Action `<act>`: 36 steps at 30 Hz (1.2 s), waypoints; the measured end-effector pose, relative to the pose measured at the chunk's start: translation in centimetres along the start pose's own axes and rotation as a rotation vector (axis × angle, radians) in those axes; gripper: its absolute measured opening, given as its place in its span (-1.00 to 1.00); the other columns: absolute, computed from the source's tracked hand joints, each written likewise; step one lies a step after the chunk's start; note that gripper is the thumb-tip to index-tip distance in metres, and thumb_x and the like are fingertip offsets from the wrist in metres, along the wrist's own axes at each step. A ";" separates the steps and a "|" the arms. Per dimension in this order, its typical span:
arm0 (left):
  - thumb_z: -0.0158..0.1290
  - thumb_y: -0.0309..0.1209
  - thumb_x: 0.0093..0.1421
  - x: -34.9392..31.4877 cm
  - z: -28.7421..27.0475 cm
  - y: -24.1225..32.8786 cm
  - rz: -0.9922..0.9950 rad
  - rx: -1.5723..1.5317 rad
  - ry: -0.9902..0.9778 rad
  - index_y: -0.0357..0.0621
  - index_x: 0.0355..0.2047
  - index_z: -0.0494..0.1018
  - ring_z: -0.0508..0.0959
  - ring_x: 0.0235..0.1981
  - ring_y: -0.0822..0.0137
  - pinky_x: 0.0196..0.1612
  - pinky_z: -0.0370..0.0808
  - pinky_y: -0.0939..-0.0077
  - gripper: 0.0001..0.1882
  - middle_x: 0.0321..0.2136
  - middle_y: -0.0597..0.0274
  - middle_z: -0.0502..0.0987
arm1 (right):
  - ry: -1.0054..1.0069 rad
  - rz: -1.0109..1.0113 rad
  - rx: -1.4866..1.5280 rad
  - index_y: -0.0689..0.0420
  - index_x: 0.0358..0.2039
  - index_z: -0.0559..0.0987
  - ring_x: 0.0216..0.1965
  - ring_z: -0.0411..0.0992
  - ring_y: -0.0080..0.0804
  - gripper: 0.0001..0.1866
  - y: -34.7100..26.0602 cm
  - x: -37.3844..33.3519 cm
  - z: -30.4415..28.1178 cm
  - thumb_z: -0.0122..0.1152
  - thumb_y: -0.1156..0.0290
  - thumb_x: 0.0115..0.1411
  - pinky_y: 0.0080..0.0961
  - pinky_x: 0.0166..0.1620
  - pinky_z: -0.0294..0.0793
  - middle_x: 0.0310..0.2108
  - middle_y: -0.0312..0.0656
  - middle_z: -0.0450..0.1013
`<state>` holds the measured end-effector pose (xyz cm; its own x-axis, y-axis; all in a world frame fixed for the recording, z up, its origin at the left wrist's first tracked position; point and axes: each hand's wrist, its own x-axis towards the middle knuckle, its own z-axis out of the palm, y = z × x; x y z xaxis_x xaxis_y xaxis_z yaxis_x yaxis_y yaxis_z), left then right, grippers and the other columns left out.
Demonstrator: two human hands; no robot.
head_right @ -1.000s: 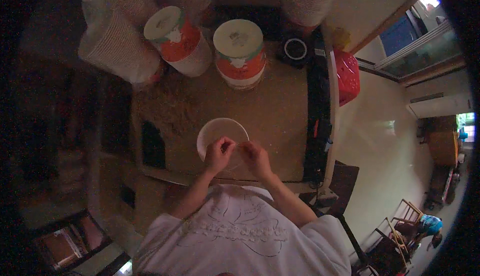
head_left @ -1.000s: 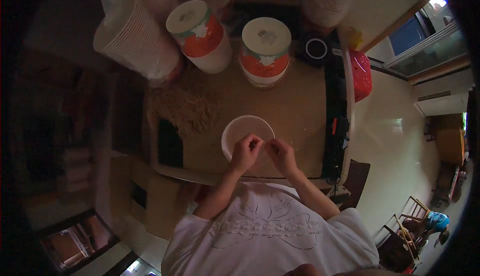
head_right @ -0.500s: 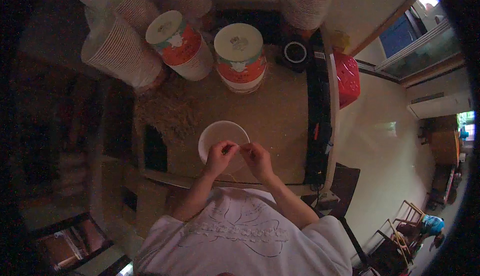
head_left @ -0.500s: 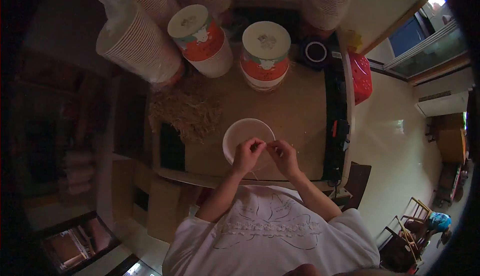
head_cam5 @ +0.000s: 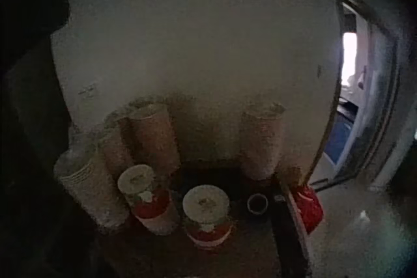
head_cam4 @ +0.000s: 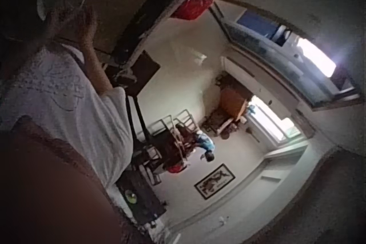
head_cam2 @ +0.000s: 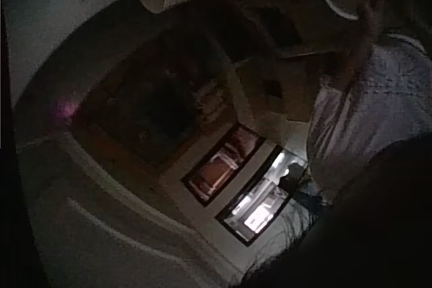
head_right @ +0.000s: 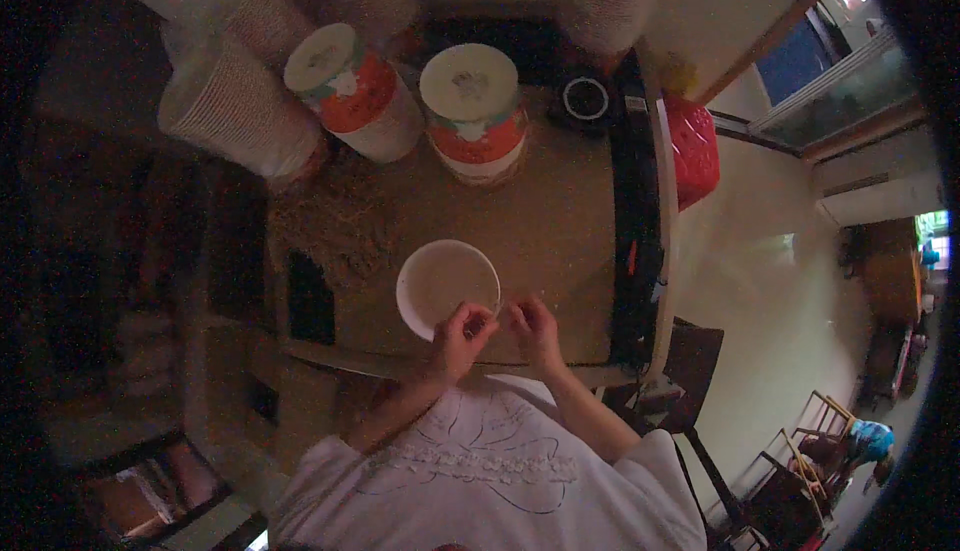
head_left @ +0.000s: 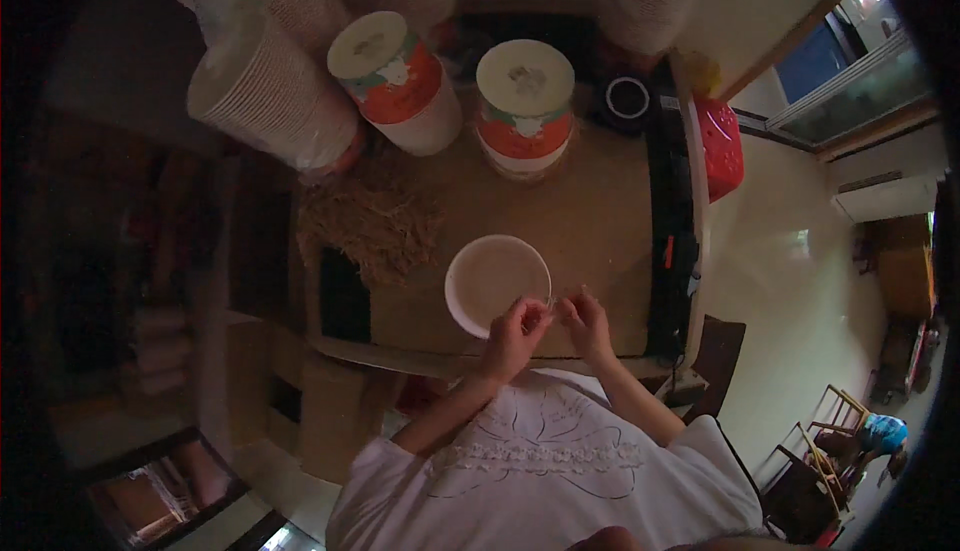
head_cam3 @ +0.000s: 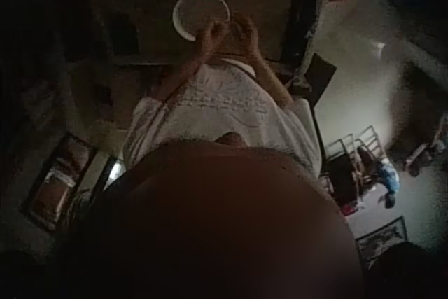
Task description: Inspecting and stacking paper bowls at a manufacturing workstation.
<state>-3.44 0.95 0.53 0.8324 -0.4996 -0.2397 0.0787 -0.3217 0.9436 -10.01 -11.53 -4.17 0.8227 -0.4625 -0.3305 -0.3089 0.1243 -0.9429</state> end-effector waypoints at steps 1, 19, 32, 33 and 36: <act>0.02 -0.48 0.01 -0.6 0.4 -0.1 -0.038 -0.018 -0.027 -0.22 -0.48 0.35 0.46 -0.53 0.46 -0.46 0.39 0.58 -0.91 -0.59 0.25 0.44 | 0.003 0.004 0.003 0.20 -0.45 0.45 -0.46 0.35 -0.55 -0.88 0.1 -0.5 -0.5 0.02 0.42 0.08 -0.63 -0.37 0.34 -0.50 -0.27 0.39; -0.08 -0.30 0.12 -1.3 3.1 -11.5 -0.267 -0.494 0.080 -0.17 -0.32 0.40 0.43 -0.36 0.52 -0.32 0.35 0.66 -0.78 -0.40 0.31 0.47 | -0.248 0.405 0.533 0.11 -0.42 0.39 -0.48 0.30 -0.61 -0.86 3.8 -1.2 -2.0 0.02 0.32 0.10 -0.66 -0.43 0.35 -0.52 -0.40 0.31; -0.07 -0.31 0.11 -1.0 2.0 -6.7 -0.383 -0.600 -0.190 -0.17 -0.33 0.44 0.44 -0.42 0.57 -0.33 0.38 0.69 -0.78 -0.45 0.34 0.48 | -0.312 0.239 0.189 0.18 -0.37 0.44 -0.56 0.27 -0.68 -0.82 2.5 -3.5 -0.8 -0.04 0.34 0.13 -0.73 -0.48 0.30 -0.54 -0.37 0.36; -0.06 -0.32 0.10 -1.1 2.1 -6.8 -0.401 -0.576 -0.196 -0.18 -0.36 0.45 0.43 -0.43 0.56 -0.35 0.38 0.71 -0.80 -0.46 0.34 0.47 | -0.275 0.258 0.150 0.18 -0.39 0.44 -0.57 0.25 -0.69 -0.83 2.3 -3.6 -0.7 -0.04 0.35 0.14 -0.73 -0.49 0.28 -0.57 -0.39 0.34; -0.03 -0.34 0.09 -1.0 2.0 -7.3 -0.426 -0.541 -0.194 -0.19 -0.41 0.44 0.43 -0.46 0.56 -0.37 0.37 0.73 -0.82 -0.49 0.36 0.46 | -0.322 0.206 0.130 0.18 -0.41 0.44 -0.59 0.20 -0.71 -0.84 3.0 -3.8 -0.6 -0.05 0.37 0.14 -0.75 -0.53 0.22 -0.61 -0.43 0.28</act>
<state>-5.95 2.16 -6.56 0.5602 -0.5691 -0.6020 0.6782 -0.1022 0.7277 -14.33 -9.96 -5.72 0.8638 -0.1203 -0.4892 -0.4368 0.3049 -0.8463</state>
